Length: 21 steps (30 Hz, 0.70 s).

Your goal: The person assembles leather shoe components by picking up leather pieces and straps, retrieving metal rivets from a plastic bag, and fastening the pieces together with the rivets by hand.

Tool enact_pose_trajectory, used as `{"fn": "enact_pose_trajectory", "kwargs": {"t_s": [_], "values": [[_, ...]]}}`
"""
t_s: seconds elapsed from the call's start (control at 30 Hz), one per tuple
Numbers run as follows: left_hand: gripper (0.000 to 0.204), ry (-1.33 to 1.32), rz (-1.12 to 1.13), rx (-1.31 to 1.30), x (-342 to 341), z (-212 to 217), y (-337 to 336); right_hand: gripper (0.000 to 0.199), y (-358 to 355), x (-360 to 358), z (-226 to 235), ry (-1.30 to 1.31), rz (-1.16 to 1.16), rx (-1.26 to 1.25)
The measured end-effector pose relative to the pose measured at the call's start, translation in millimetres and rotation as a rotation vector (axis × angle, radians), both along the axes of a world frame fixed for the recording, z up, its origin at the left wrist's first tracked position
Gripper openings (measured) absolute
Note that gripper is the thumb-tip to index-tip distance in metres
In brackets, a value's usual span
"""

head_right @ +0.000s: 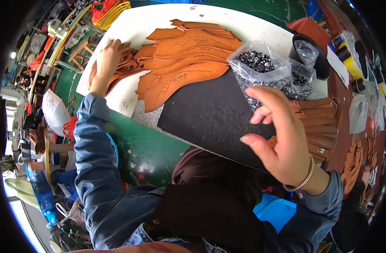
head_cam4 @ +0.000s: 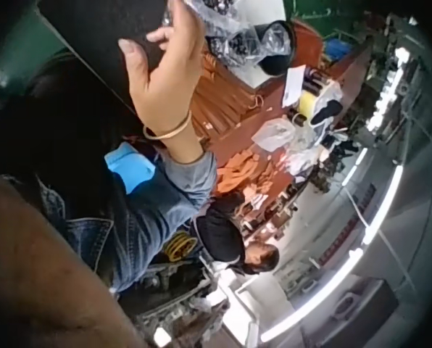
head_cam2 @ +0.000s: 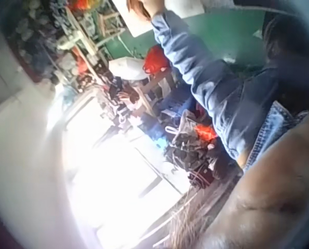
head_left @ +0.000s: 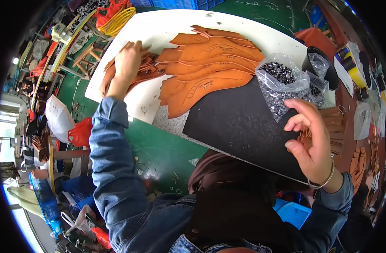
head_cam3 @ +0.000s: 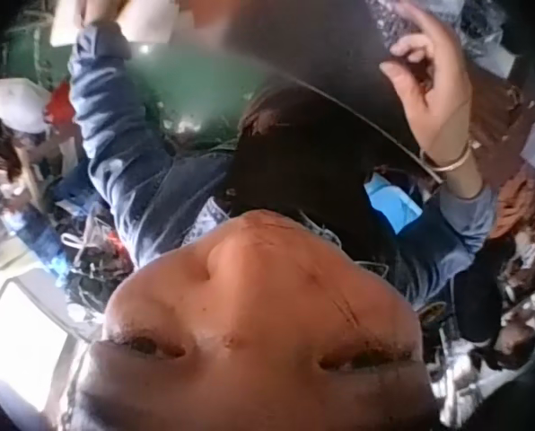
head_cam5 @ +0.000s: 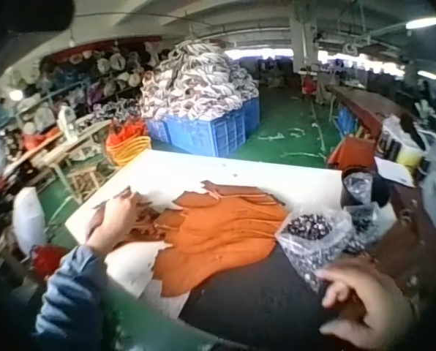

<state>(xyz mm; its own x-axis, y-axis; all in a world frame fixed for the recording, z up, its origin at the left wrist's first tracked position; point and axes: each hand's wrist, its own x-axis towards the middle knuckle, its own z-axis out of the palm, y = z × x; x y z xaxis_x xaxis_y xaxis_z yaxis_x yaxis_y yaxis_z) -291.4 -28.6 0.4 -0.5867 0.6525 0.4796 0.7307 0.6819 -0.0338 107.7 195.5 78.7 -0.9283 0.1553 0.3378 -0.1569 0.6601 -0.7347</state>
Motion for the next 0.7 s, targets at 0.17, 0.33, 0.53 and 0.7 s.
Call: {"fn": "enact_pose_trajectory", "kwargs": {"t_s": [0.17, 0.33, 0.53, 0.7], "values": [[0.026, 0.118, -0.146, 0.034, 36, 1, 31, 0.05, 31, 14, 0, -0.077, -0.149, 0.106], [0.035, 0.172, -0.35, 0.006, 81, 1, 92, 0.042, 49, 22, 4, -0.036, -0.284, 0.199], [0.019, -0.3, -0.357, 0.344, 117, 35, 96, 0.023, 120, 52, -14, -0.027, -0.469, 0.406], [0.016, -0.805, -0.571, 0.745, 194, 76, 48, 0.016, 200, 80, -34, -0.254, -0.386, 0.523]]}}
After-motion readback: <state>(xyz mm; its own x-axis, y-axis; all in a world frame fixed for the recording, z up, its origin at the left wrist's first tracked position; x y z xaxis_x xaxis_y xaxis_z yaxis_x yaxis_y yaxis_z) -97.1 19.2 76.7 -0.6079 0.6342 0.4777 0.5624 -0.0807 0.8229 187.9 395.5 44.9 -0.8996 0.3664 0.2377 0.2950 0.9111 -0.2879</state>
